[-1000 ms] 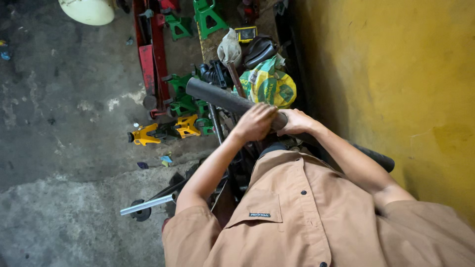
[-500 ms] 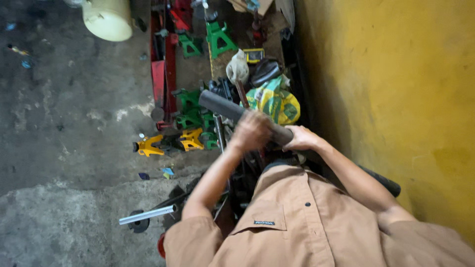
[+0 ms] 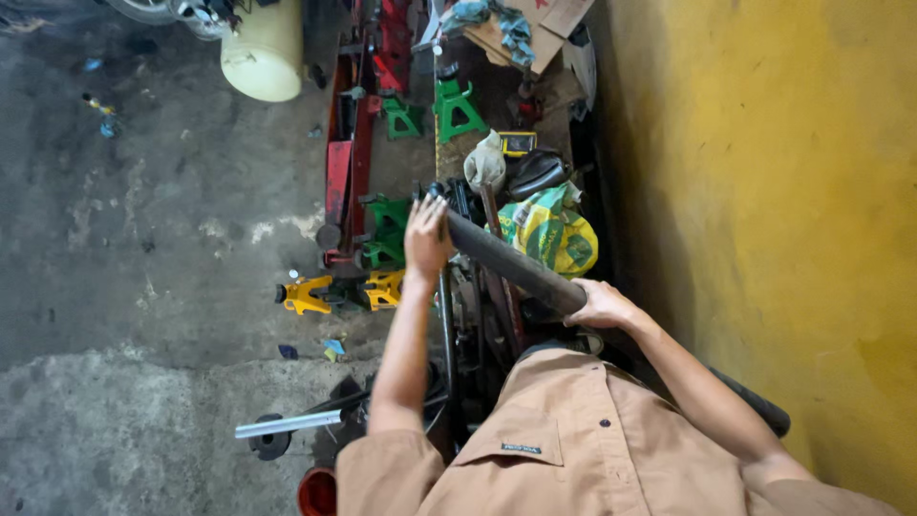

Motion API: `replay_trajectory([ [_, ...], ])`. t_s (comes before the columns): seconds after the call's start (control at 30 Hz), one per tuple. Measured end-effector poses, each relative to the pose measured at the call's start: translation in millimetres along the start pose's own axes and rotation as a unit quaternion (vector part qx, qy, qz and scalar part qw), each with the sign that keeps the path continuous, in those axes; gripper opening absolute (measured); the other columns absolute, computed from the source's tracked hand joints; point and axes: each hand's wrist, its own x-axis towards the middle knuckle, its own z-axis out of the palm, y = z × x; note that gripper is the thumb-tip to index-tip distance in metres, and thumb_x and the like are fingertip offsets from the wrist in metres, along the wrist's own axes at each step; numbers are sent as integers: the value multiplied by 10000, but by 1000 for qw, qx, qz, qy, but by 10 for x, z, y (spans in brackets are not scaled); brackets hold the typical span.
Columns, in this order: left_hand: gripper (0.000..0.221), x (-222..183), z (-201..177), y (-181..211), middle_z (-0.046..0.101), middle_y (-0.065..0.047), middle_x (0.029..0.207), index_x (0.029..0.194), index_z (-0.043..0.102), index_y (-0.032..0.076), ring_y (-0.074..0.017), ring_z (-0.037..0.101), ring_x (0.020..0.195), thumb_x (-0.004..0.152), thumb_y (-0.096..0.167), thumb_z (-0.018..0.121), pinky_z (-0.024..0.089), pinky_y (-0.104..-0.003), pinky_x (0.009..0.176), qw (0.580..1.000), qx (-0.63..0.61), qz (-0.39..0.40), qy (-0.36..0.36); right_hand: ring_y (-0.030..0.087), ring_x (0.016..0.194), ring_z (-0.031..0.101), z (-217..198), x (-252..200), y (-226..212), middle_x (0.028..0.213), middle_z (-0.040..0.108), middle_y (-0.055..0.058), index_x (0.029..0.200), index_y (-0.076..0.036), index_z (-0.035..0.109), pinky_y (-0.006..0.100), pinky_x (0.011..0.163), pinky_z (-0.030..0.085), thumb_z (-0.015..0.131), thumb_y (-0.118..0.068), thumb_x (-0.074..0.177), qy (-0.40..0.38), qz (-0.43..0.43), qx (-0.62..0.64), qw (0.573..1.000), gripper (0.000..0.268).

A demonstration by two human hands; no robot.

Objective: The person wipes and cleans a long metal pipe using a cloth and by hand, rotating the pipe to reach different areas.

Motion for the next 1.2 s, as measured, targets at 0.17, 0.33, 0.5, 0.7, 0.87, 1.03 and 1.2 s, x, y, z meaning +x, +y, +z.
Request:
replay_trajectory([
  [0.17,358,-587,494,970,703,-208,1210,1147,689,-19,-380,652,1239,796,-71,645,453,-440,1176,996,-88,5,-20,315,1091,720,94,18,83,1168,750,175,1308,-130,647,405,965,558,923,-390,543,10,-12,1,1000,854],
  [0.33,431,-877,670,1492,732,-168,1196,1147,708,-2,-310,662,1178,723,33,635,419,-487,1131,974,-144,91,-146,312,1081,727,158,-43,123,1157,753,159,1262,-130,665,403,945,571,916,-401,525,8,5,4,1000,824],
  [0.5,94,-534,1118,607,758,-149,896,837,752,97,-328,743,851,825,139,669,596,-446,798,895,105,-45,-431,326,971,758,279,-130,131,1047,776,177,1249,-158,673,423,858,597,861,-390,553,16,32,-20,999,758],
  [0.7,249,-334,1154,-50,752,-178,932,888,791,87,-344,735,870,718,267,764,597,-465,759,869,68,-124,-473,333,960,760,385,-233,95,1042,772,181,1270,-180,667,435,856,598,865,-406,560,32,50,-41,997,771],
  [0.87,558,-729,1317,906,751,-204,946,881,807,68,-363,717,925,940,616,718,575,-445,860,841,31,-63,-537,357,999,729,345,-252,51,1068,752,186,1304,-198,635,458,882,582,894,-385,548,47,49,-67,995,820],
  [1.03,167,-517,963,332,759,-145,888,803,758,109,-339,743,866,818,249,669,588,-471,786,850,61,-12,-524,364,1031,738,219,-359,-29,1067,784,171,1286,-237,653,471,897,590,827,-350,603,45,78,-47,995,714],
  [1.2,140,-464,640,-116,704,-157,952,881,721,45,-412,607,989,762,109,686,499,-502,826,936,45,20,-349,378,1048,716,285,-332,98,1094,759,167,1244,-232,658,486,896,578,852,-355,580,67,56,-56,995,702],
])
